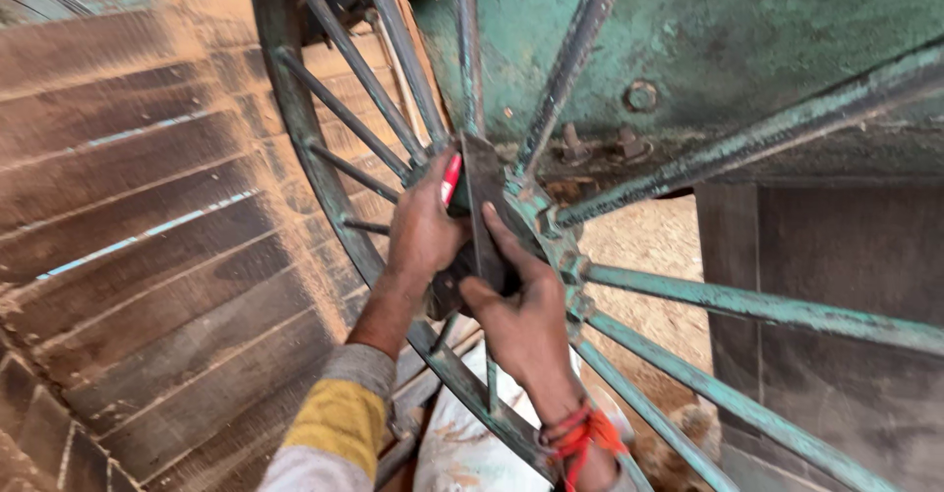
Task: The person cleans and scrapes residue from a large green flywheel and spoke assembly of a machine, using a metal scraper and a paintbrush to remove dust and debris from various surfaces.
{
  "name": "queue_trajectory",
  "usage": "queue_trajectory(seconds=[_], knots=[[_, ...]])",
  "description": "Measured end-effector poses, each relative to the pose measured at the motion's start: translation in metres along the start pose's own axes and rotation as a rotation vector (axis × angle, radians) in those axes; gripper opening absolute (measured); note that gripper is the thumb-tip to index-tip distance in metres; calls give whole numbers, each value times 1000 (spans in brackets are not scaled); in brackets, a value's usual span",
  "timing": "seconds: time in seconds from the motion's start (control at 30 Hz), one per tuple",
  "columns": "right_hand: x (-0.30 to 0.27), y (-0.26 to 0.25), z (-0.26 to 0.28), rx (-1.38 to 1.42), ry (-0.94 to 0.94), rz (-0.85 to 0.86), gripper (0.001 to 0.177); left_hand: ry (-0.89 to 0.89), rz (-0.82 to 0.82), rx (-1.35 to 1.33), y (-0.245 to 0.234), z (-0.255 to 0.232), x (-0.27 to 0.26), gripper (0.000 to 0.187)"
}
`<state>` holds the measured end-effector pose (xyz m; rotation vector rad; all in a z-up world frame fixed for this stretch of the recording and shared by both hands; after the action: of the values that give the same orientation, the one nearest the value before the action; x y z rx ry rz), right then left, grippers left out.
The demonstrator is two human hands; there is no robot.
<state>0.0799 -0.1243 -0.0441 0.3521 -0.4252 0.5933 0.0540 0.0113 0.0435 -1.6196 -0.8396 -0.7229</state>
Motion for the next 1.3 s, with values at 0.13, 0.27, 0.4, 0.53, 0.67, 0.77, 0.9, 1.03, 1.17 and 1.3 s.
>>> queue_trajectory(seconds=[0.13, 0.27, 0.4, 0.53, 0.67, 0.77, 0.9, 1.03, 1.17, 1.3], knots=[[-1, 7, 3, 9, -49, -41, 79, 2, -12, -2, 7, 12, -4, 70], [-3, 7, -14, -93, 153, -64, 84, 107, -47, -18, 11, 12, -3, 66], [14, 6, 3, -134, -22, -117, 79, -1, 5, 7, 8, 15, -2, 74], [64, -1, 41, 74, -385, -155, 75, -5, 43, 16, 11, 11, -2, 80], [16, -4, 29, -41, -378, -166, 76, 4, 25, 45, 15, 21, -2, 72], [-9, 6, 21, -188, -293, -118, 80, 35, -60, 8, 10, 28, -8, 41], [-1, 13, -3, -304, -88, -139, 81, 78, -59, 48, 6, 23, -6, 50], [2, 10, -19, -367, -93, -158, 80, 154, -92, -64, 6, 21, -9, 50], [0, 12, -10, -300, -284, -172, 79, 11, -54, 158, 22, 47, -8, 63], [-5, 13, -16, -221, -364, -82, 77, 274, -234, 57, 19, 47, -15, 68]])
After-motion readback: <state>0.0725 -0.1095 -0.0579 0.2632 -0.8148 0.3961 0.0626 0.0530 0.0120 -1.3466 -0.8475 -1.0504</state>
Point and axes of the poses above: each hand's wrist, its own x-axis towards the middle knuckle, its own y-axis out of the palm, z = x × y, the point moved 8 cm from there along x, towards the middle knuckle, and after that the axes turned 5 degrees about y, right-handed, at the moved point
